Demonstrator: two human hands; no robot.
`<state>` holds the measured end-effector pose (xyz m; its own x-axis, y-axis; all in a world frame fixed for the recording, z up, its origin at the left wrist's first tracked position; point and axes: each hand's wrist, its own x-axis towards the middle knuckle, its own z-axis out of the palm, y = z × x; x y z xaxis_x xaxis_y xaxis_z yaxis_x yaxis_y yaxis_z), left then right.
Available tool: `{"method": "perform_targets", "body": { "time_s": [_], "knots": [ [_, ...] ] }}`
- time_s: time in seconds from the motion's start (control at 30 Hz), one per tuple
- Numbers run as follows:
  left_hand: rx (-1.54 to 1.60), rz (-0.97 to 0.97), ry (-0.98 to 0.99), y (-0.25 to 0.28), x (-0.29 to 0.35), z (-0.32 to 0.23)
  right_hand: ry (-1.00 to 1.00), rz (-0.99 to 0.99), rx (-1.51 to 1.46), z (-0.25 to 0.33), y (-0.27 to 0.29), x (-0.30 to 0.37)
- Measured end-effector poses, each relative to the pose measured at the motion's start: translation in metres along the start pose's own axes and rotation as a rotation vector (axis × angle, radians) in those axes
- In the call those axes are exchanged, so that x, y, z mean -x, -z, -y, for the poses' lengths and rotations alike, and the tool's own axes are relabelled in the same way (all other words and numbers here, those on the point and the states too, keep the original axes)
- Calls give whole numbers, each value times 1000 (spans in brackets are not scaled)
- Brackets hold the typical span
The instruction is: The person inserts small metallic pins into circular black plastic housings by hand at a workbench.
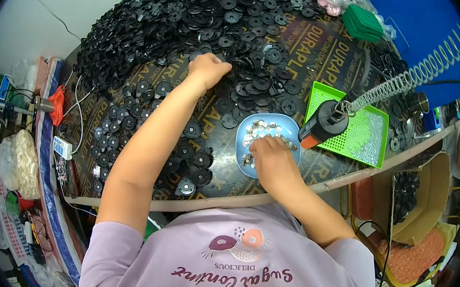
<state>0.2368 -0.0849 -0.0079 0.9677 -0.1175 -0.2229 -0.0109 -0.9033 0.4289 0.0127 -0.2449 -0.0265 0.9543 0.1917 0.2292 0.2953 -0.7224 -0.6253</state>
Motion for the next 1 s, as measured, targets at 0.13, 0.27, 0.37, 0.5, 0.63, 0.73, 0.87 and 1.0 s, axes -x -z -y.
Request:
{"method": "perform_targets", "body": {
  "time_s": [0.13,0.27,0.37,0.5,0.63,0.73,0.87,1.0],
  "knots": [
    [174,-339,-404,-11,8,1,-92,-14,-238,9,4,-4],
    [288,-315,-734,-1,51,-6,-307,-21,-507,11,7,-17],
    [1081,173,-271,5,79,4,-202,-189,-774,11,-1,-34],
    [1380,322,-107,6,128,14,-182,-224,-774,23,-3,-57],
    [1673,468,-84,5,160,26,-299,-163,-895,30,-12,-66],
    [1732,409,-145,2,172,38,-320,-71,-996,38,-14,-65],
    [1699,360,-169,2,183,39,-367,-7,-1072,47,-15,-63],
    [1666,302,-164,0,188,43,-363,-14,-1044,56,-18,-64]
  ]
}}
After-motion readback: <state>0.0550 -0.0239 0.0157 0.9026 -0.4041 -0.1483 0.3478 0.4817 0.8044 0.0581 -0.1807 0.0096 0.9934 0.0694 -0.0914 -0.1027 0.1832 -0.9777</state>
